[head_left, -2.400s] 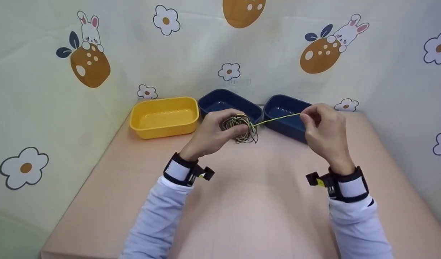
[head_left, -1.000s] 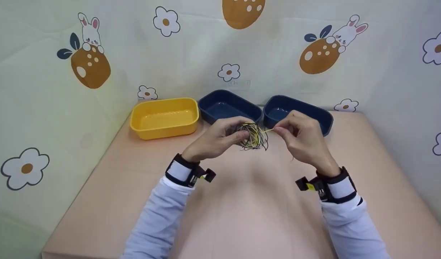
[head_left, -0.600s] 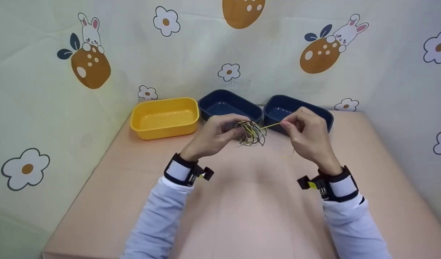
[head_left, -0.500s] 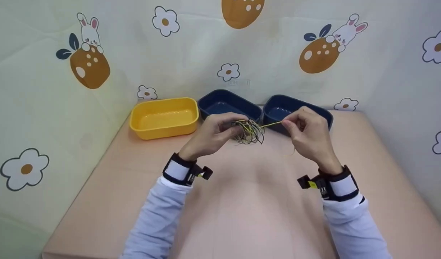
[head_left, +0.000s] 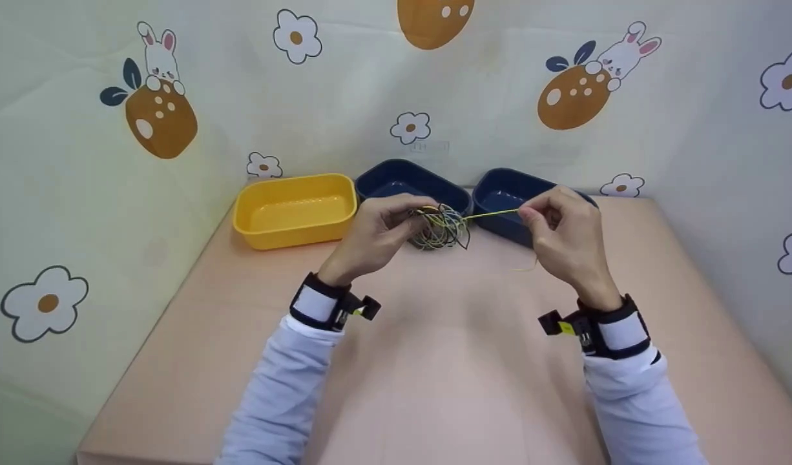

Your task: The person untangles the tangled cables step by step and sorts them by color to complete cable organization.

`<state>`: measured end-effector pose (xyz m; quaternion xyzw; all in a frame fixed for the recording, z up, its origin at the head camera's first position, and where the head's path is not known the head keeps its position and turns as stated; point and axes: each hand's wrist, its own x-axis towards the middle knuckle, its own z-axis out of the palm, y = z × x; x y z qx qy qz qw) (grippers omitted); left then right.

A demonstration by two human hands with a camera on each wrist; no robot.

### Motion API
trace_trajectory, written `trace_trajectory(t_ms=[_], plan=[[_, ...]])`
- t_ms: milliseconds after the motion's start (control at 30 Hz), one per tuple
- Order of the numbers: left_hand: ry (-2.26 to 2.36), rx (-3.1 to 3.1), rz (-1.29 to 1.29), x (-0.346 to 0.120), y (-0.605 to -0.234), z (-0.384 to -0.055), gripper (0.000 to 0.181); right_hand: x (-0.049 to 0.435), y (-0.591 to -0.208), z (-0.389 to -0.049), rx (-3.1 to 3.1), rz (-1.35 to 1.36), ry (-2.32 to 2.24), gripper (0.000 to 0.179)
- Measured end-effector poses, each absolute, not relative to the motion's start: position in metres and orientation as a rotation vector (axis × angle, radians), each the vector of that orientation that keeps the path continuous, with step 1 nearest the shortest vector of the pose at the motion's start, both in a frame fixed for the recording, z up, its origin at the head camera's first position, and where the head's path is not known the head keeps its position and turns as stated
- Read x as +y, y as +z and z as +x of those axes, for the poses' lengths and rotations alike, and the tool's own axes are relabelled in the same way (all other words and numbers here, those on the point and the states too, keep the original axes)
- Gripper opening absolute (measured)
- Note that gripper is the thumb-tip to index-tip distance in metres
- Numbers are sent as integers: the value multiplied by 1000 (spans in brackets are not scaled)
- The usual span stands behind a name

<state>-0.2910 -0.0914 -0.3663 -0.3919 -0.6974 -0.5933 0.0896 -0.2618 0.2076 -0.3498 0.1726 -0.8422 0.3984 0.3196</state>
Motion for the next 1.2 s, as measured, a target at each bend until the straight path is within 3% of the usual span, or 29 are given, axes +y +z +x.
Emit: trace_trajectory(t_ms=[467,767,1200], plan=[[-1460,-2054,-1194,-91,-365,-292,38,208,-348,-261,-2163,386,1067,6],[-1357,-1920,-1200,-90,-365,-293,19,210,-348,-259,-2336,519,1136,7],[-1246,-1926,-1294,-78,-365,-286,18,187,-351,-250,-2330,894,1107,7]])
